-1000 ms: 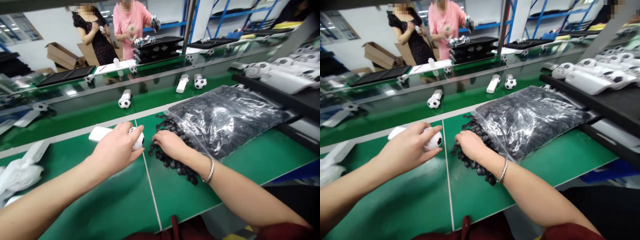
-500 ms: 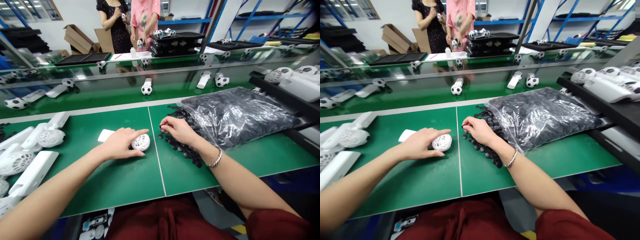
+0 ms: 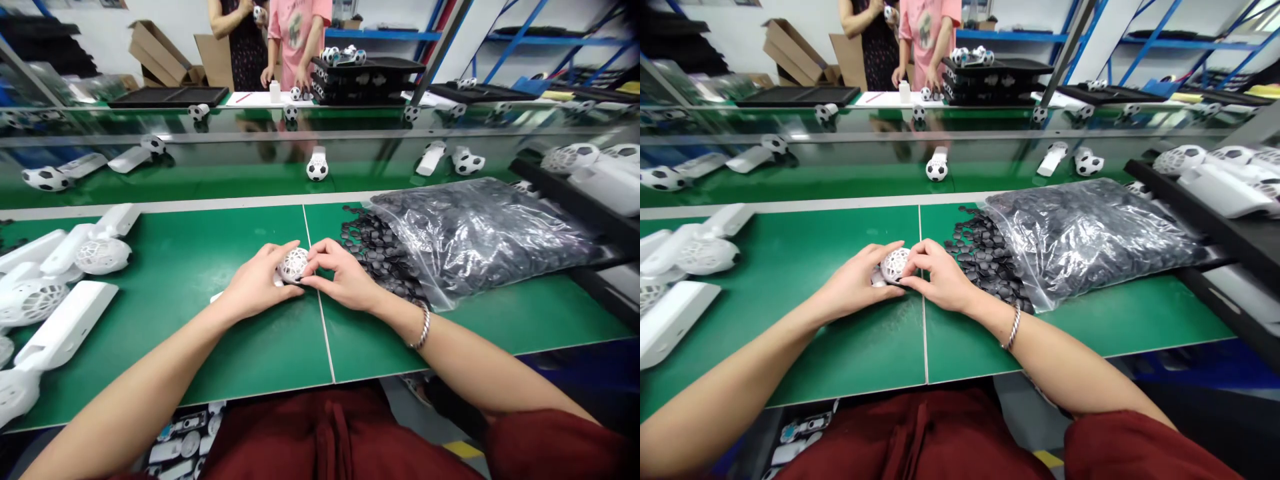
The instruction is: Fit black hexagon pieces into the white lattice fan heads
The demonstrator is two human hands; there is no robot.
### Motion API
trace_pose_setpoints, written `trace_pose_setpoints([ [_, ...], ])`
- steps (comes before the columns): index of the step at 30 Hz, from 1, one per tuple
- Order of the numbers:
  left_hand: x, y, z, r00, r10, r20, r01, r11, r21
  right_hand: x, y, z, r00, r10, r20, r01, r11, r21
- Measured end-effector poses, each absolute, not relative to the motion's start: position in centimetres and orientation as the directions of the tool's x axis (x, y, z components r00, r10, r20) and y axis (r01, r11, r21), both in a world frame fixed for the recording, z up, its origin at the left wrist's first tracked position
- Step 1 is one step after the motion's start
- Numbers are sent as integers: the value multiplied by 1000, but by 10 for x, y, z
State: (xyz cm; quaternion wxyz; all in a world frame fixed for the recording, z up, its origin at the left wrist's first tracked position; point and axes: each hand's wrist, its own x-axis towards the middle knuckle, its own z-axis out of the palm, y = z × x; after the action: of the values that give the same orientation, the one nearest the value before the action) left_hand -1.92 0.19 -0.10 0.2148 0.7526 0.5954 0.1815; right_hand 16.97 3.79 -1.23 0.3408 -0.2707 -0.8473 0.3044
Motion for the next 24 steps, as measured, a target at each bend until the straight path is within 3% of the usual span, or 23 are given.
trace_pose_setpoints([
  [6, -19, 2, -1, 231, 973, 23, 798, -203, 567, 165, 38, -18, -572, 705, 418, 271, 644, -716],
  [12, -18, 4, -2, 214, 976, 52, 805, -206, 556, 161, 37, -16, -545, 803, 242, 300, 456, -838],
  [17, -18, 6, -4, 224, 974, 32, 804, -203, 559, 172, 55, -14, -519, 829, 206, 320, 412, -853],
  [21, -19, 4, -3, 186, 983, -9, 813, -148, 563, 191, 71, -14, -495, 848, 189, 545, 472, -693],
  [24, -21, 4, -2, 187, 982, 25, 859, -176, 481, 195, 70, -14, -558, 823, 111, 672, 525, -522],
])
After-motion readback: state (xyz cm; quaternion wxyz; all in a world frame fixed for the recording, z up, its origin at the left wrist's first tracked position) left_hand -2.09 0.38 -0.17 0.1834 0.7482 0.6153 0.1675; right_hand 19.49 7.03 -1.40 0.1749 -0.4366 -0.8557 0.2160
